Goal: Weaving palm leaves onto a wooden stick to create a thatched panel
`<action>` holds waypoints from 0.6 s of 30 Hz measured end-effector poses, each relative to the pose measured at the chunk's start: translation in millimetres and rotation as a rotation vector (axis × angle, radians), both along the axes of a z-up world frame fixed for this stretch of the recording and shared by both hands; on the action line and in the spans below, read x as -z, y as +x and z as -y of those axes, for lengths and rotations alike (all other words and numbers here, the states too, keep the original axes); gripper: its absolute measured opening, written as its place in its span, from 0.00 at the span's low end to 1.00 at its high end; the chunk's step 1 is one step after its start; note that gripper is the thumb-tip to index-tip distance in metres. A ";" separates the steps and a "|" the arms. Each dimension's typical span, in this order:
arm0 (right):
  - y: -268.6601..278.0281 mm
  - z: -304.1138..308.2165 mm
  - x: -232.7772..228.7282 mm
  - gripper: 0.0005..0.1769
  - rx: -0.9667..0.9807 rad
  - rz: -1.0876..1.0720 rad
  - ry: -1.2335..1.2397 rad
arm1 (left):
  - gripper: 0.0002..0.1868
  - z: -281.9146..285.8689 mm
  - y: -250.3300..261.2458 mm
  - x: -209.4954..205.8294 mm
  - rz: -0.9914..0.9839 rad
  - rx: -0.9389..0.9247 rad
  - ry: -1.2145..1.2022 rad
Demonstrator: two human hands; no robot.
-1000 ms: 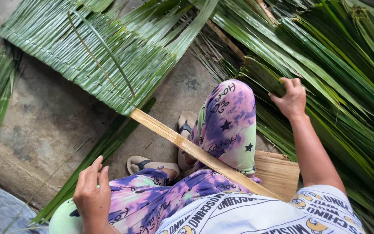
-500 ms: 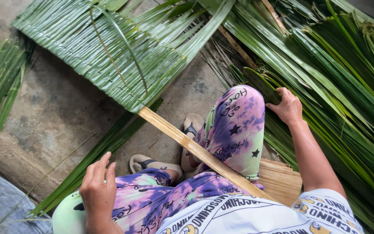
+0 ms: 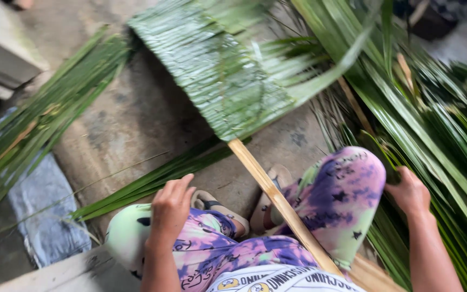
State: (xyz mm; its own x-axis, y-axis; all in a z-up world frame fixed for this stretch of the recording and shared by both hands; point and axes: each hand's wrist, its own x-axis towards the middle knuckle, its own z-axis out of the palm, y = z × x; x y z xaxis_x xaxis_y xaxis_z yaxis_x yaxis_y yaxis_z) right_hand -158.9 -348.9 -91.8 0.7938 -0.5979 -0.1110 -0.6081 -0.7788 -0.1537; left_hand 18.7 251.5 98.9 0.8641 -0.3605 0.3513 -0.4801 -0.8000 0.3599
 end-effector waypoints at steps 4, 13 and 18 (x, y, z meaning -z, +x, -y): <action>1.3 6.8 4.1 0.34 -0.002 -0.055 -0.055 | 0.20 -3.8 -0.6 6.0 0.005 0.007 -0.048; 23.6 -11.3 -0.6 0.28 0.214 -0.319 0.112 | 0.18 -7.9 -1.1 11.0 0.038 0.033 -0.043; 24.3 -4.5 11.5 0.25 0.178 -0.386 0.045 | 0.18 -8.1 -2.3 11.2 0.043 0.030 -0.039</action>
